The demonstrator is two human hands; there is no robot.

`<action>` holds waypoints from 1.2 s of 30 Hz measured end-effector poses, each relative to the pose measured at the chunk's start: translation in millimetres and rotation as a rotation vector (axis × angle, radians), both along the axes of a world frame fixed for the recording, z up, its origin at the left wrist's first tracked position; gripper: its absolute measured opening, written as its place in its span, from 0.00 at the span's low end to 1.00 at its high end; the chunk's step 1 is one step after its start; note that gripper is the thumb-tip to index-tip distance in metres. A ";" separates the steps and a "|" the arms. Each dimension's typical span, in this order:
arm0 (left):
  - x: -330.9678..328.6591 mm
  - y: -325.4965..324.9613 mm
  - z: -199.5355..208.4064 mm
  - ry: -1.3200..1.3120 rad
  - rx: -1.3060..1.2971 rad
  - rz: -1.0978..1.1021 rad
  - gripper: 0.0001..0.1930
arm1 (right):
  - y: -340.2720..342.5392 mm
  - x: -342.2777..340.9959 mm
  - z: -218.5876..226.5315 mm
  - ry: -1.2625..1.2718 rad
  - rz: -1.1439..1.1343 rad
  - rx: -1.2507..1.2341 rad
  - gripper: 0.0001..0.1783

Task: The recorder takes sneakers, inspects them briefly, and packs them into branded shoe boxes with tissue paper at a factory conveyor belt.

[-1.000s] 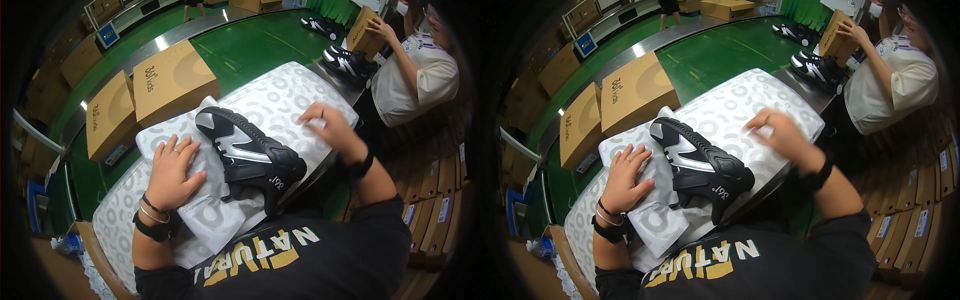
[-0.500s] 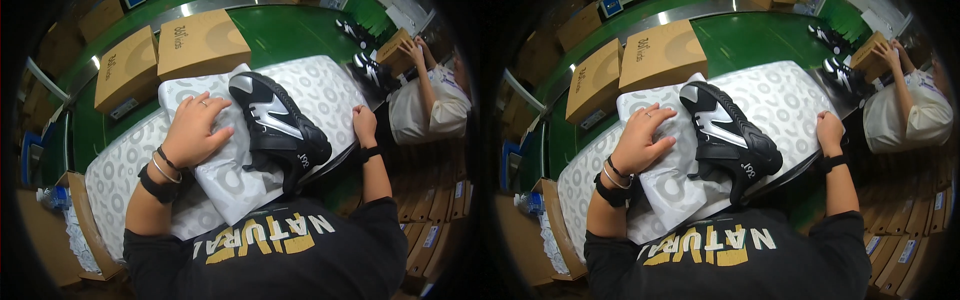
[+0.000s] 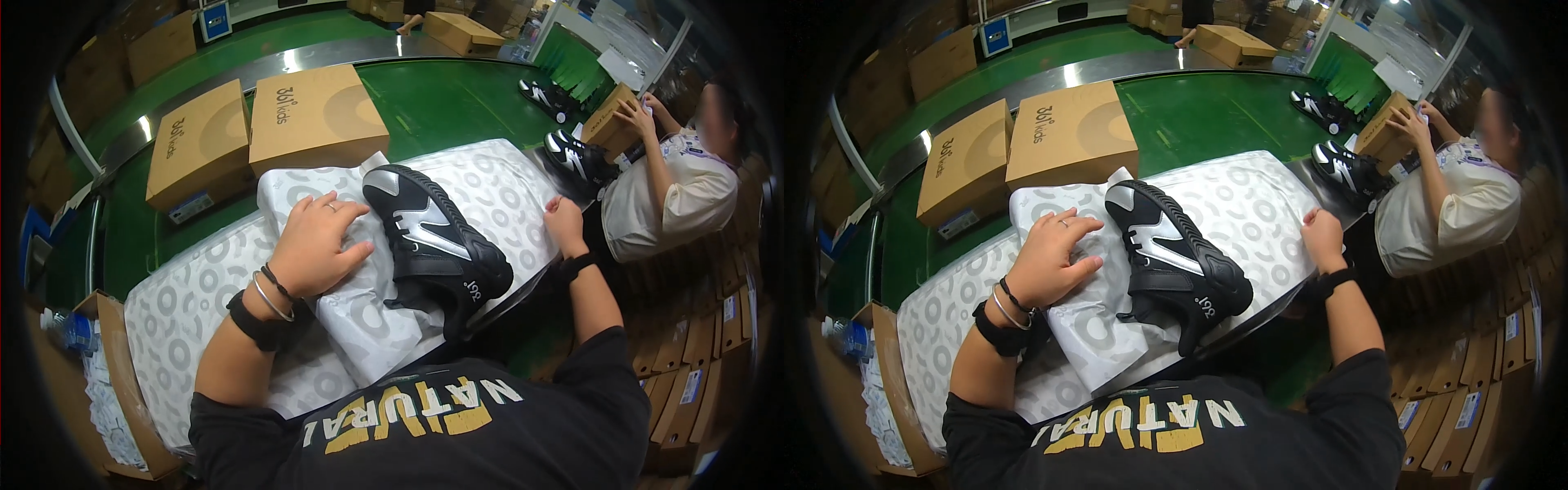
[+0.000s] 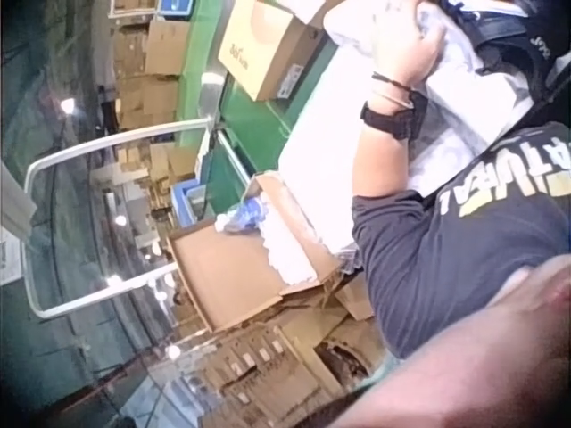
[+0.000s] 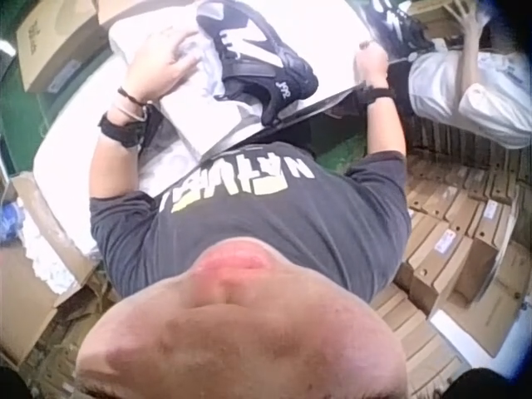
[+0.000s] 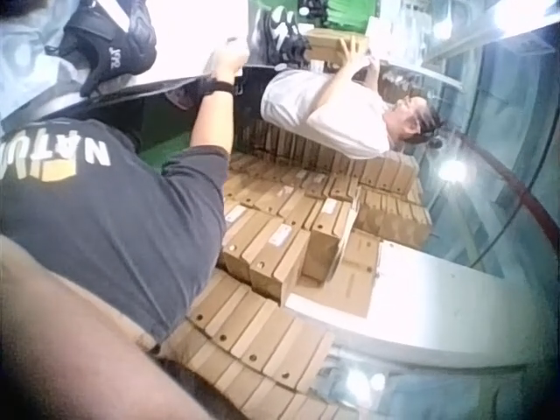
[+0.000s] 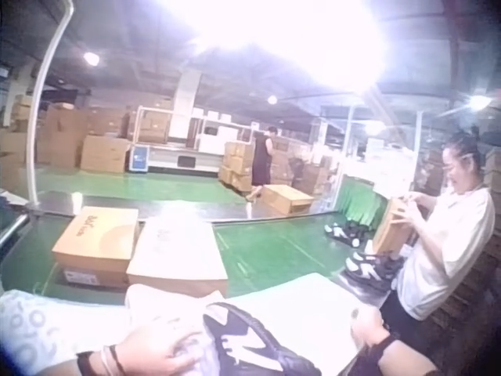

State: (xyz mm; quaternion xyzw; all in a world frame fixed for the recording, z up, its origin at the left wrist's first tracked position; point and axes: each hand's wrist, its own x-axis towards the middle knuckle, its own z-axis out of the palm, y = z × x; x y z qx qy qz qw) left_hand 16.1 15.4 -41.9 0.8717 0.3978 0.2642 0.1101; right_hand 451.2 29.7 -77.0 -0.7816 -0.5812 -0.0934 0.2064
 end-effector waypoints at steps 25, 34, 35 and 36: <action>-21.0 -4.3 38.5 -1.396 -0.757 0.132 0.28 | -65.0 -230.0 120.7 -0.038 2.023 0.271 0.08; -58.1 45.5 -9.8 -0.257 0.028 0.709 0.20 | 158.8 -191.4 67.6 0.829 1.137 -0.524 0.14; -55.7 46.9 -14.9 -0.158 0.074 0.712 0.19 | 166.5 -194.6 59.0 0.810 1.095 -0.685 0.15; -59.8 48.8 -25.2 -0.069 0.166 0.711 0.20 | 172.0 -201.3 51.2 0.859 1.121 -0.784 0.17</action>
